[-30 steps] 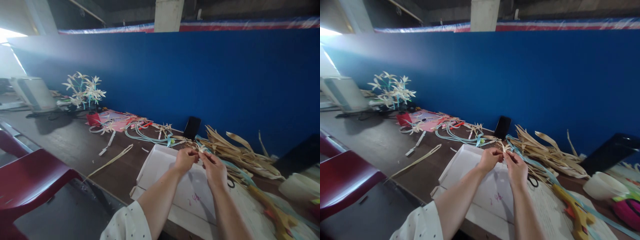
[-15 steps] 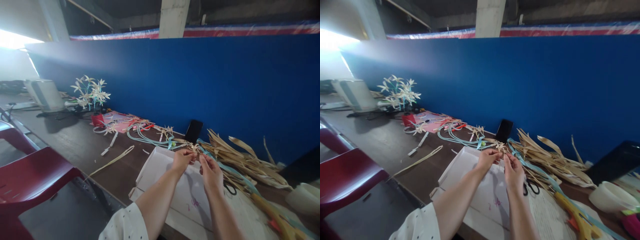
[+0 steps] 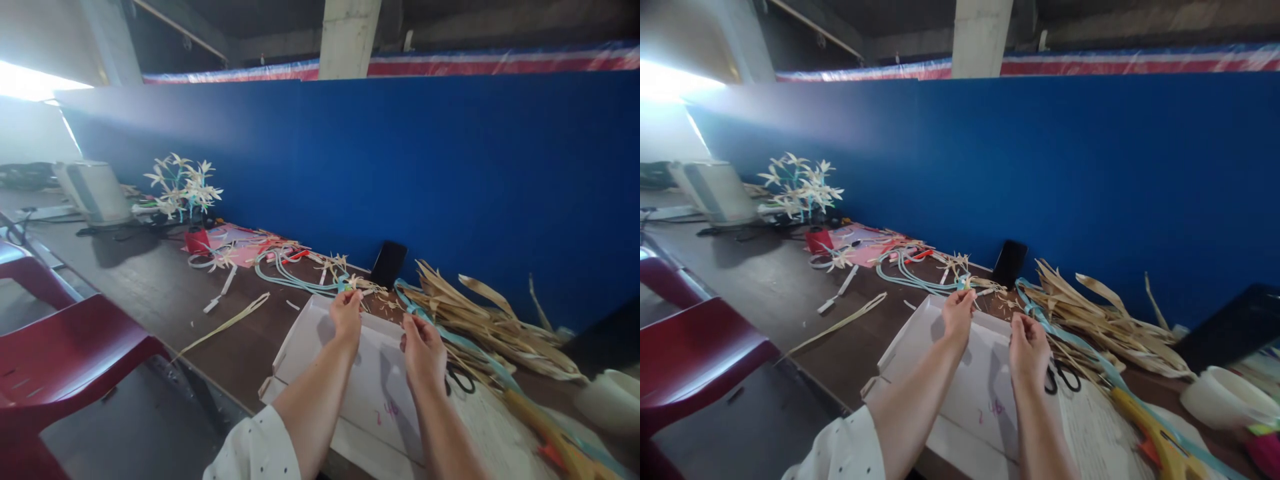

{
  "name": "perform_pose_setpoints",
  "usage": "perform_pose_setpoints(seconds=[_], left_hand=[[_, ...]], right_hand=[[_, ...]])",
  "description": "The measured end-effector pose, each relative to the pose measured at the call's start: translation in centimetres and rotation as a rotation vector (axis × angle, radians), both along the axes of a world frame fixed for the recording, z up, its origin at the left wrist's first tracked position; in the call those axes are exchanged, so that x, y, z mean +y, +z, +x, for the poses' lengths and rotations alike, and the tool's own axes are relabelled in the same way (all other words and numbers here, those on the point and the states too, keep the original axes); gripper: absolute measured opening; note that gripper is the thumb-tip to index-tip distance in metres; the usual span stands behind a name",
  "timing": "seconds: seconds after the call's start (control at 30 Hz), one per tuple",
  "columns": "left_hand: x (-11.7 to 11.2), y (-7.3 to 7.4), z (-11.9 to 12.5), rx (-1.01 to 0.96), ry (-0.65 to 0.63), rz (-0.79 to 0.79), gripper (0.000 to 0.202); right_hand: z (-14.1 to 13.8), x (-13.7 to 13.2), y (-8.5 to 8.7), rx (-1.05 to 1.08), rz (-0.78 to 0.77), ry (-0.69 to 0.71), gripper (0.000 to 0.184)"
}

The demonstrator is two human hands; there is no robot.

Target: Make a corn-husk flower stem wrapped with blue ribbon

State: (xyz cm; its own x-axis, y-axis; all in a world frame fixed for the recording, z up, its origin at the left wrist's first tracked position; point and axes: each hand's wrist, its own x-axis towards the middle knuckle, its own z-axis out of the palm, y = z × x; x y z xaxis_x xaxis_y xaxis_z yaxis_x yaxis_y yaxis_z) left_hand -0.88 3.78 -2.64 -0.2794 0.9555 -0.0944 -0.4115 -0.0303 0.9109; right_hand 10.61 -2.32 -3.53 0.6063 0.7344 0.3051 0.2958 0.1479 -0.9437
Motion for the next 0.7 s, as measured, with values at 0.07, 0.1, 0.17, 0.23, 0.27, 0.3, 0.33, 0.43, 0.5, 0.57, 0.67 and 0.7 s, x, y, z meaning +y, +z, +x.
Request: perform_pose_setpoints(seconds=[0.07, 0.1, 0.17, 0.23, 0.27, 0.3, 0.33, 0.43, 0.5, 0.57, 0.67, 0.7], left_hand=[[0.4, -0.1, -0.3, -0.046, 0.066, -0.016, 0.023], [0.5, -0.1, -0.4, -0.068, 0.085, -0.021, 0.022], [0.8, -0.2, -0.6, -0.111, 0.103, -0.024, 0.022], [0.9, -0.2, -0.6, -0.149, 0.105, -0.033, 0.021], [1.0, -0.2, -0.6, -0.163, 0.103, -0.042, 0.02], [1.1, -0.2, -0.7, -0.174, 0.098, -0.051, 0.019], [1.1, -0.2, -0.7, -0.179, 0.092, -0.062, 0.018], [1.2, -0.2, -0.7, -0.155, 0.096, -0.086, 0.018], [1.2, -0.2, -0.6, -0.114, 0.111, -0.096, 0.017], [1.2, -0.4, -0.5, -0.092, 0.105, -0.093, 0.016], [1.3, -0.7, -0.3, -0.102, 0.098, -0.106, 0.016], [1.3, -0.8, -0.2, -0.108, 0.102, -0.111, 0.017]], right_hand=[[-0.7, -0.2, 0.8, 0.081, -0.032, 0.048, 0.044], [-1.2, -0.3, 1.4, 0.111, -0.027, 0.089, 0.042], [-2.2, -0.5, 2.7, 0.132, -0.004, 0.16, 0.04], [-2.9, -0.4, 4.0, 0.136, 0.021, 0.192, 0.039], [-3.1, -0.2, 4.6, 0.134, 0.027, 0.214, 0.039], [-3.2, 0.2, 5.2, 0.126, 0.023, 0.231, 0.04], [-3.1, 0.7, 5.5, 0.109, 0.013, 0.237, 0.041], [-2.5, 3.4, 5.7, -0.025, -0.091, 0.242, 0.041], [-2.0, 5.7, 5.2, -0.248, -0.229, 0.199, 0.038], [-1.9, 8.0, 4.5, -0.332, -0.279, 0.195, 0.034], [-2.4, 11.1, 3.8, -0.469, -0.319, 0.21, 0.023], [-2.7, 11.9, 3.7, -0.512, -0.335, 0.217, 0.021]])
